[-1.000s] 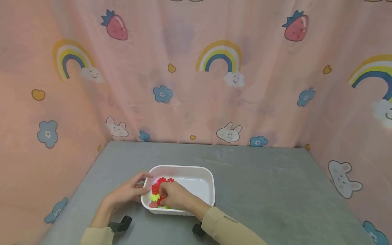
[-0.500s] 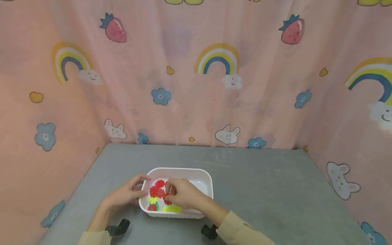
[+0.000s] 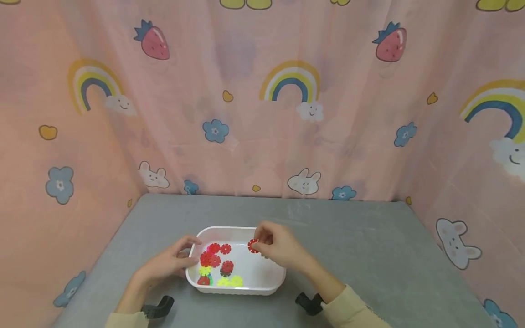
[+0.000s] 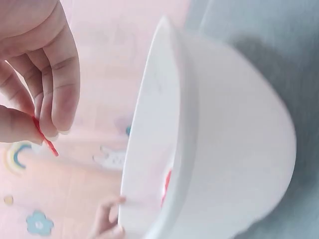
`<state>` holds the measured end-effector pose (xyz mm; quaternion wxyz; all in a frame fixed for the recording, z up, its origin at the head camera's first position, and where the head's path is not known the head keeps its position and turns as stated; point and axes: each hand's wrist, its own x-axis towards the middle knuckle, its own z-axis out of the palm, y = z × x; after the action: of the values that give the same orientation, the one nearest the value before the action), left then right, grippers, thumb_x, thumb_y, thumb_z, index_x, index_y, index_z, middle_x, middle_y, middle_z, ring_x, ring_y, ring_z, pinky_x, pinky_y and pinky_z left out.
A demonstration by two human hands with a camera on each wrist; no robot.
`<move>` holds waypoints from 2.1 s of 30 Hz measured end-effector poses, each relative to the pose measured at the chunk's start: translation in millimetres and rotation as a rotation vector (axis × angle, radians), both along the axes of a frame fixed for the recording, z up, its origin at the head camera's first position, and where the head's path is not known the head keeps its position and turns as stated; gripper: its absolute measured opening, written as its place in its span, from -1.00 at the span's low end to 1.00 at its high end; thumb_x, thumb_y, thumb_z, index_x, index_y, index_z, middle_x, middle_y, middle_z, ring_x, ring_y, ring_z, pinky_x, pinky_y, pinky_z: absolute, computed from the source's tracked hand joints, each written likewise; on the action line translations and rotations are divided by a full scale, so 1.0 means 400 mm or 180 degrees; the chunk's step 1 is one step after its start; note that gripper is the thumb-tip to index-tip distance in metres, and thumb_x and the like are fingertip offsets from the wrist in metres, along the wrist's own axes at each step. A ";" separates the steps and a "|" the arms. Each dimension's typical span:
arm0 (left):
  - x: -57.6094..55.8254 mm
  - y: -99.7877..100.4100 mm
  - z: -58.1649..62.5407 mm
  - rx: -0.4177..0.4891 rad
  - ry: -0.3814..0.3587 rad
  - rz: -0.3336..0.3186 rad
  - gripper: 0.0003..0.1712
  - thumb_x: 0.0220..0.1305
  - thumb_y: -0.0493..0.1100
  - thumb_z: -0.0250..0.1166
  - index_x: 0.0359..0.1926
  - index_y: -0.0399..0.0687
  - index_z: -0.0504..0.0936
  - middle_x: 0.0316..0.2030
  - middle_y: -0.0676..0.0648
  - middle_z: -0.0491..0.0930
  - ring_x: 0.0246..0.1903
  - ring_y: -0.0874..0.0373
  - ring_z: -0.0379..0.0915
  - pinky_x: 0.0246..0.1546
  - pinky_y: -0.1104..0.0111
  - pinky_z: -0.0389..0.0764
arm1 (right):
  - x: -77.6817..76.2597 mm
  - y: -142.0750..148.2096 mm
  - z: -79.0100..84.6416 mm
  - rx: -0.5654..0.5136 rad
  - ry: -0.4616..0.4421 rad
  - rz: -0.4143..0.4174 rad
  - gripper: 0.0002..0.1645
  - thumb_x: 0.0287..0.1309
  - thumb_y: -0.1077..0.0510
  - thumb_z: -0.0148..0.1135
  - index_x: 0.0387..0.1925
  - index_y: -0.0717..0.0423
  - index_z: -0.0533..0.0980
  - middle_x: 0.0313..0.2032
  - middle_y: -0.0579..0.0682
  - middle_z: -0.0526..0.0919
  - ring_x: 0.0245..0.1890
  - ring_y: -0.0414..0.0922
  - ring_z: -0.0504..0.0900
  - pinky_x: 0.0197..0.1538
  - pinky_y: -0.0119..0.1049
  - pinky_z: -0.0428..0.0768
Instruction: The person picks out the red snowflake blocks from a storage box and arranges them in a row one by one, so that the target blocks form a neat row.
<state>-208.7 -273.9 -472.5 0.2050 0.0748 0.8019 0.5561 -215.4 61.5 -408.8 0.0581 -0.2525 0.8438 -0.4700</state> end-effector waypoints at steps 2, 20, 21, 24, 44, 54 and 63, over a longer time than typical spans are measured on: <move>0.001 -0.001 0.000 -0.0004 -0.0018 0.0025 -0.37 0.38 -0.13 0.32 0.36 -0.13 0.28 0.31 -0.32 0.27 -0.01 -0.07 0.56 -0.12 0.11 0.73 | -0.008 0.022 0.002 -0.0032 -0.0019 -0.0120 -0.88 0.28 0.26 0.34 -0.26 0.08 0.52 -0.41 -0.08 0.58 -0.47 -0.12 0.57 -0.41 -0.35 0.62; 0.003 0.001 -0.002 -0.0001 -0.0068 0.0023 -0.34 0.39 -0.12 0.32 0.39 -0.11 0.26 0.32 -0.31 0.26 0.01 -0.08 0.54 -0.11 0.11 0.72 | -0.147 0.167 -0.109 0.0102 -0.0070 -0.1175 -0.85 0.23 0.26 0.41 -0.24 0.11 0.56 -0.42 0.00 0.63 -0.50 -0.06 0.61 -0.39 -0.31 0.67; 0.003 0.001 -0.003 0.0012 -0.0068 0.0015 -0.35 0.39 -0.13 0.32 0.39 -0.11 0.26 0.32 -0.32 0.26 0.01 -0.08 0.54 -0.12 0.11 0.72 | -0.155 0.171 -0.118 0.0138 -0.0104 -0.1187 -0.85 0.23 0.27 0.41 -0.24 0.13 0.55 -0.43 0.01 0.64 -0.51 -0.06 0.62 -0.40 -0.31 0.67; 0.003 0.002 -0.003 0.0054 -0.0053 -0.0019 -0.36 0.40 -0.14 0.30 0.39 -0.12 0.25 0.33 -0.36 0.24 0.00 -0.09 0.54 -0.14 0.11 0.73 | -0.172 0.179 -0.143 0.0244 -0.0242 -0.1216 -0.83 0.22 0.29 0.41 -0.25 0.17 0.53 -0.46 0.03 0.62 -0.54 -0.10 0.61 -0.45 -0.31 0.65; 0.001 -0.002 -0.002 0.0063 -0.0081 -0.0020 -0.36 0.41 -0.14 0.29 0.39 -0.12 0.25 0.34 -0.38 0.24 0.01 -0.09 0.54 -0.14 0.11 0.73 | -0.228 0.208 -0.196 0.0980 0.0120 -0.0955 -0.88 0.27 0.30 0.34 -0.19 0.18 0.55 -0.33 0.01 0.58 -0.34 -0.07 0.50 -0.28 -0.21 0.61; 0.007 -0.002 0.004 -0.0026 -0.0061 0.0030 -0.34 0.39 -0.13 0.31 0.39 -0.12 0.24 0.34 -0.38 0.23 0.01 -0.09 0.53 -0.11 0.11 0.72 | -0.181 0.205 -0.096 0.0870 0.0153 -0.0907 -0.85 0.34 0.22 0.30 -0.09 0.17 0.60 -0.22 0.00 0.65 -0.23 -0.05 0.56 -0.11 -0.17 0.69; 0.003 0.003 0.002 -0.0030 -0.0076 0.0069 -0.37 0.40 -0.14 0.31 0.37 -0.11 0.27 0.35 -0.36 0.24 0.01 -0.08 0.53 -0.11 0.12 0.72 | -0.102 0.160 -0.016 0.0528 0.0246 -0.0871 -0.81 0.30 0.17 0.36 -0.08 0.12 0.63 -0.22 -0.05 0.68 -0.21 -0.08 0.62 -0.14 -0.21 0.71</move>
<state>-207.5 -272.6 -471.8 0.2089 0.0585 0.8028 0.5554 -256.1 125.4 -415.3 -0.0183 -0.1474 0.9078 -0.3921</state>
